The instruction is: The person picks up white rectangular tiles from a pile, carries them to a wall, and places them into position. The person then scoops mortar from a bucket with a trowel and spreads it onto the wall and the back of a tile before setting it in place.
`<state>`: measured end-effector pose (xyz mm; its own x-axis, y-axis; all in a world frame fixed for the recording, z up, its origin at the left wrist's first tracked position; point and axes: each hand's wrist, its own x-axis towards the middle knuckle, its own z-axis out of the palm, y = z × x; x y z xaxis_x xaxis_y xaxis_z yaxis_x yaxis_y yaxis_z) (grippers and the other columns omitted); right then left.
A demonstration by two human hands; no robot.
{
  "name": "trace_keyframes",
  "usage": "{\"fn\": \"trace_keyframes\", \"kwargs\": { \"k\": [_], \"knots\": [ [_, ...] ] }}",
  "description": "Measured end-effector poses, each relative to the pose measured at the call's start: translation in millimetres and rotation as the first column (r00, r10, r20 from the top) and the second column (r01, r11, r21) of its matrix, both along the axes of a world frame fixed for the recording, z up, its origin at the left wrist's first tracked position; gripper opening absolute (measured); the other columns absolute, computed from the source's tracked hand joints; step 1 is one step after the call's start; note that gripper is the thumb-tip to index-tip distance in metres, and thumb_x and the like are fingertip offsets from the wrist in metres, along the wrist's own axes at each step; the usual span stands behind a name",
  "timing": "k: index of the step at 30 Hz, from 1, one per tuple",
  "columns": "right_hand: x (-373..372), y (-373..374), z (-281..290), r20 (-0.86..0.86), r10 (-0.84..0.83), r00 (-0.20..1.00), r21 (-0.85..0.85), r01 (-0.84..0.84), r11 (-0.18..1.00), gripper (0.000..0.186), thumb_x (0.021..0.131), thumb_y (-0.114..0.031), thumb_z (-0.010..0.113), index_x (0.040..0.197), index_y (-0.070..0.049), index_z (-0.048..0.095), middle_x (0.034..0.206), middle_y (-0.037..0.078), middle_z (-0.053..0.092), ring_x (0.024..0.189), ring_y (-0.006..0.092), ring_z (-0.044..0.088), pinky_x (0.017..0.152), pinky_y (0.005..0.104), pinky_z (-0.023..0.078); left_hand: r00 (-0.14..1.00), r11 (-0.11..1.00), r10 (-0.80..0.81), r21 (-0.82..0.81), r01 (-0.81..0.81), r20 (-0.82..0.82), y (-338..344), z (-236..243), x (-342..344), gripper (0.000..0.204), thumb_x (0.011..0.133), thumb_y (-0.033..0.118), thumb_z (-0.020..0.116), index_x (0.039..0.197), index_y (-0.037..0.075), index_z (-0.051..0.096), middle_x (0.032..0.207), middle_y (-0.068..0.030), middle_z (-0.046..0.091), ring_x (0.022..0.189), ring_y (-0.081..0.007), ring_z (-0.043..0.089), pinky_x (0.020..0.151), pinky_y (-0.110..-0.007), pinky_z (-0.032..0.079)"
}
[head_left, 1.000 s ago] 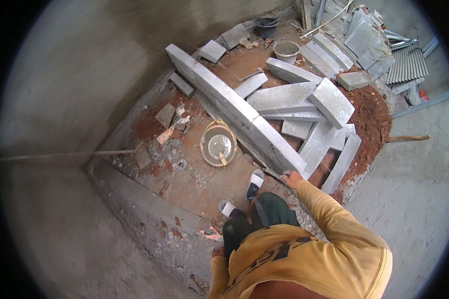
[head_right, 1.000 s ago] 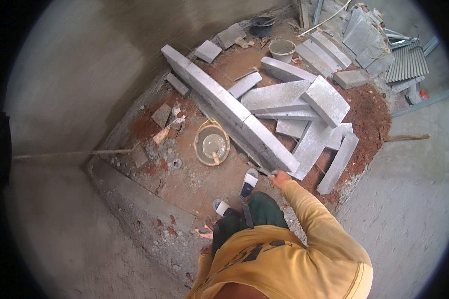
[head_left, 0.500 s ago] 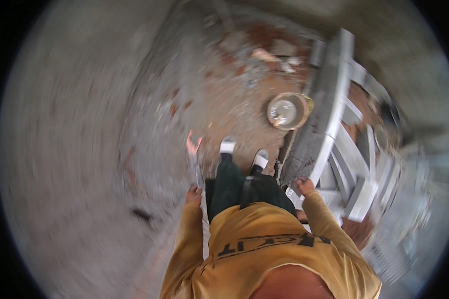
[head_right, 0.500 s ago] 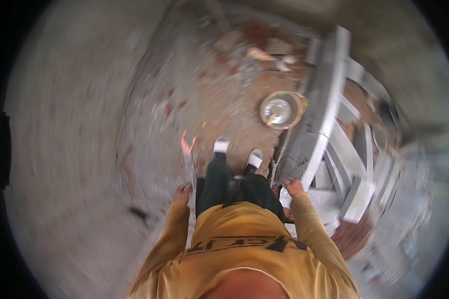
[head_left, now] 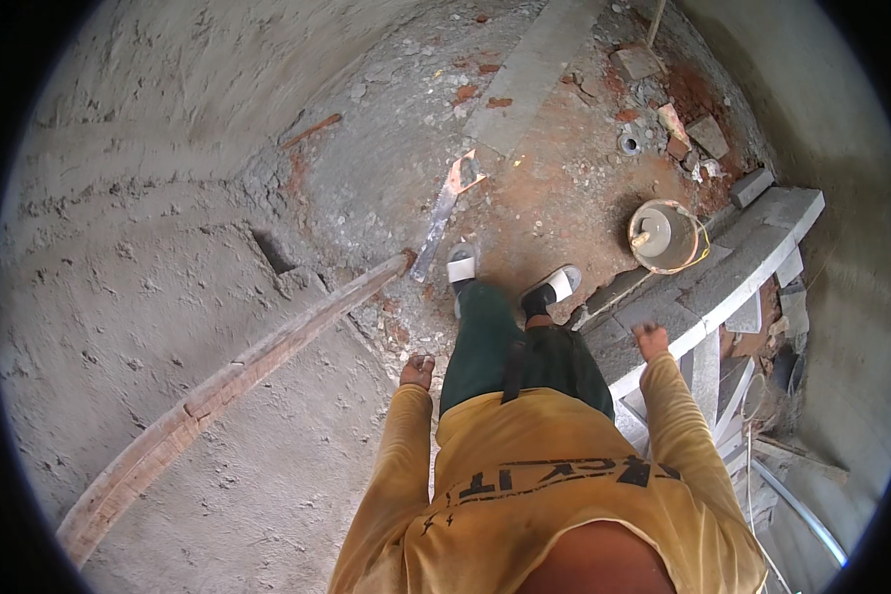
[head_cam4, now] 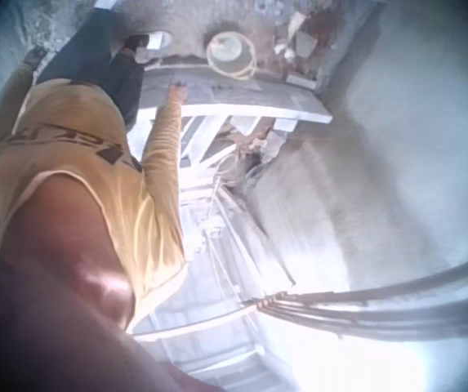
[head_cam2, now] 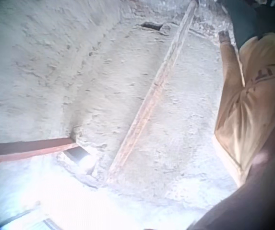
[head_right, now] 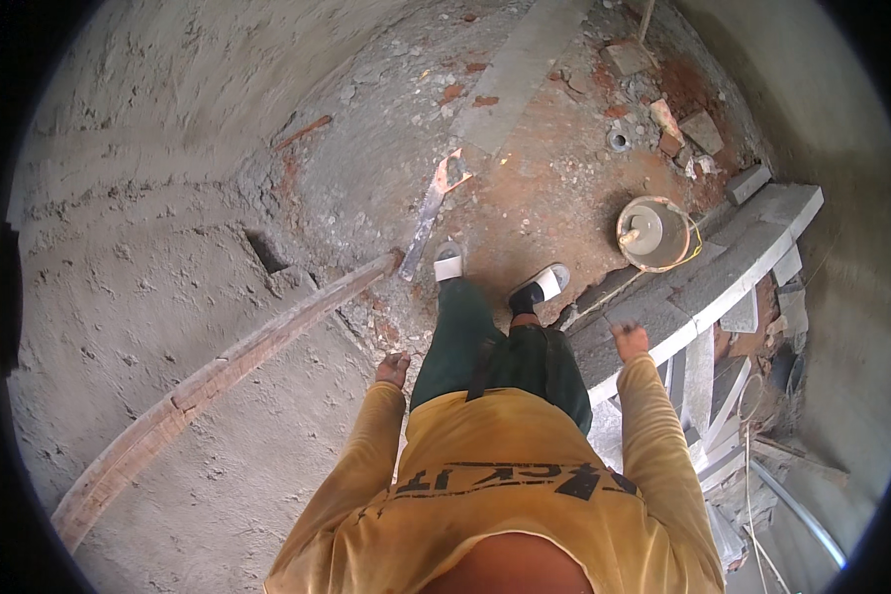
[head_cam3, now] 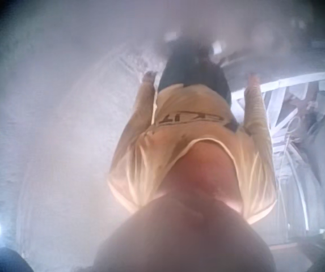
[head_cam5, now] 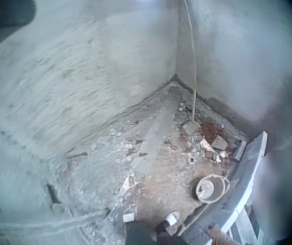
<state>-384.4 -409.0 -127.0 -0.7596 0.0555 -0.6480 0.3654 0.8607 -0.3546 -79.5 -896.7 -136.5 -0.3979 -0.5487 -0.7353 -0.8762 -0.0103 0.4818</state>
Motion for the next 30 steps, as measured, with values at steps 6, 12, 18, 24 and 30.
{"fn": "trace_keyframes", "kwargs": {
  "k": [6, 12, 18, 24, 30],
  "knots": [
    [-23, -152, 18, -0.012, 0.082, 0.997, -0.197, -0.083, 0.977, 0.050, 0.079, -0.037, 0.069, 0.113, -0.001, 0.063, 0.104, 0.022, 0.067, 0.099, 0.0325, 0.065, 0.089, 0.0371, 0.049, 0.993, 0.995, -0.089, -0.047, 0.093, 0.079, -37, 28, -49, 0.063, 0.084, 0.042, 0.065, 0.126, -0.003, 0.051, 0.116, -0.0236, 0.061, 0.110, -0.0338, 0.059, 0.095, -0.039, 0.045],
    [-51, -284, -51, 0.291, 0.242, 0.926, -0.043, -0.240, 0.970, 0.051, 0.080, -0.040, 0.066, 0.116, -0.004, 0.063, 0.112, 0.022, 0.064, 0.108, 0.0363, 0.060, 0.096, 0.0385, 0.046, 0.923, 0.817, -0.379, -0.493, 0.300, -0.067, -45, -4, -89, 0.067, 0.087, 0.048, 0.056, 0.128, -0.005, 0.048, 0.122, -0.0285, 0.055, 0.117, -0.0446, 0.049, 0.101, -0.048, 0.037],
    [-98, -407, -241, 0.040, 0.639, 0.769, 0.156, -0.636, 0.756, 0.043, 0.082, -0.034, 0.060, 0.120, -0.013, 0.062, 0.128, 0.017, 0.051, 0.122, 0.0341, 0.044, 0.106, 0.0463, 0.032, 0.898, 0.888, -0.394, -0.171, 0.427, 0.199, -9, -67, -84, 0.085, 0.082, 0.055, 0.058, 0.139, -0.002, 0.031, 0.144, -0.0244, 0.034, 0.136, -0.0382, 0.031, 0.109, -0.060, 0.016],
    [-145, -501, -419, -0.318, 0.853, 0.415, 0.507, -0.686, 0.522, 0.036, 0.094, -0.022, 0.042, 0.126, -0.016, 0.056, 0.145, 0.012, 0.036, 0.136, 0.0317, 0.031, 0.113, 0.0533, 0.018, 0.888, 0.867, -0.370, -0.242, 0.436, 0.273, -12, -80, -51, 0.086, 0.081, 0.053, 0.064, 0.138, -0.003, 0.033, 0.142, -0.0294, 0.033, 0.133, -0.0443, 0.030, 0.108, -0.058, 0.020],
    [-171, -522, -472, -0.061, 0.955, 0.291, 0.554, -0.785, 0.275, 0.033, 0.095, -0.023, 0.042, 0.123, -0.017, 0.056, 0.152, 0.012, 0.028, 0.142, 0.0324, 0.021, 0.115, 0.0530, 0.013, 0.929, 0.891, -0.255, -0.308, 0.334, 0.269, -12, -81, -62, 0.082, 0.080, 0.050, 0.065, 0.134, -0.005, 0.037, 0.140, -0.0298, 0.035, 0.129, -0.0469, 0.034, 0.106, -0.060, 0.023]
  ]
}}
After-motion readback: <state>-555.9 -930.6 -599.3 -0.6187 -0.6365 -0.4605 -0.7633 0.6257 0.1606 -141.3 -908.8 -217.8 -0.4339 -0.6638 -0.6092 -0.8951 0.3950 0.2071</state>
